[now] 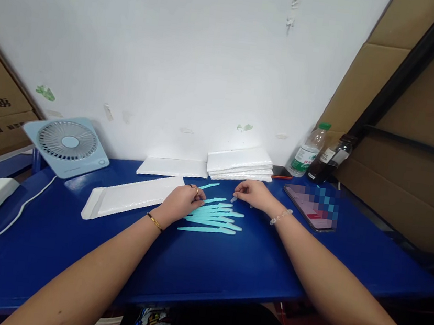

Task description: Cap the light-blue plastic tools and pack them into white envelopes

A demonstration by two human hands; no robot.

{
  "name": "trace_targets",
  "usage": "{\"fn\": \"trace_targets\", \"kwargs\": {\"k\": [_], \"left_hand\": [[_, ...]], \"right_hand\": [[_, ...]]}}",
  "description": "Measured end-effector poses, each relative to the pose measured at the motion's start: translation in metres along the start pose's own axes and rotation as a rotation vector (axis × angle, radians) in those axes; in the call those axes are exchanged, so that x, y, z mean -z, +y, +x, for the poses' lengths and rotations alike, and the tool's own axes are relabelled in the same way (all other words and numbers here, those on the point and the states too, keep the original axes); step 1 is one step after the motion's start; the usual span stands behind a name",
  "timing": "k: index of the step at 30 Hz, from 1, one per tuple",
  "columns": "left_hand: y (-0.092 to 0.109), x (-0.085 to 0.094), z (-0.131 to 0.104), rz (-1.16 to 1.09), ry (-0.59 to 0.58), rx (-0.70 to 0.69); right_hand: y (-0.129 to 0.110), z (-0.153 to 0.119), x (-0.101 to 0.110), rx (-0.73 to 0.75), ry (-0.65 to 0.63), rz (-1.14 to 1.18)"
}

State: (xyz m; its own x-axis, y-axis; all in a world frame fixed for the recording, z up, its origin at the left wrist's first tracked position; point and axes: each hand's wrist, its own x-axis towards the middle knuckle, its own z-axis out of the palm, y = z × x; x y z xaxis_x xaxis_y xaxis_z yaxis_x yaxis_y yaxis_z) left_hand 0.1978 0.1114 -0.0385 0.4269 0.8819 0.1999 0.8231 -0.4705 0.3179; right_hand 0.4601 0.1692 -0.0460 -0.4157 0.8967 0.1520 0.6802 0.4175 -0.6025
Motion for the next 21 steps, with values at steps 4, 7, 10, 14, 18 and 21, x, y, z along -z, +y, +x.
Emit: {"fn": "trace_targets", "kwargs": {"k": [4,7,10,14,18,21], "left_hand": [[-0.001,-0.001,0.001,-0.019,-0.002,0.014],[-0.001,-0.002,0.001,-0.032,-0.006,0.032],[-0.002,-0.003,0.001,-0.036,-0.004,0.033],[-0.003,-0.004,0.002,-0.038,0.009,0.027],[-0.005,-0.008,0.003,-0.052,0.015,0.020],[-0.006,-0.008,0.004,-0.058,0.015,0.008]], "right_hand": [[-0.002,-0.003,0.005,0.090,-0.080,-0.024],[-0.003,-0.004,0.006,0.052,-0.125,-0.029],[-0.006,-0.005,0.007,0.095,-0.117,-0.053],[-0.013,-0.007,0.002,0.222,-0.130,-0.075],[-0.024,-0.007,-0.008,0.306,-0.128,-0.102],[-0.027,-0.005,-0.009,0.337,-0.127,-0.105]]}}
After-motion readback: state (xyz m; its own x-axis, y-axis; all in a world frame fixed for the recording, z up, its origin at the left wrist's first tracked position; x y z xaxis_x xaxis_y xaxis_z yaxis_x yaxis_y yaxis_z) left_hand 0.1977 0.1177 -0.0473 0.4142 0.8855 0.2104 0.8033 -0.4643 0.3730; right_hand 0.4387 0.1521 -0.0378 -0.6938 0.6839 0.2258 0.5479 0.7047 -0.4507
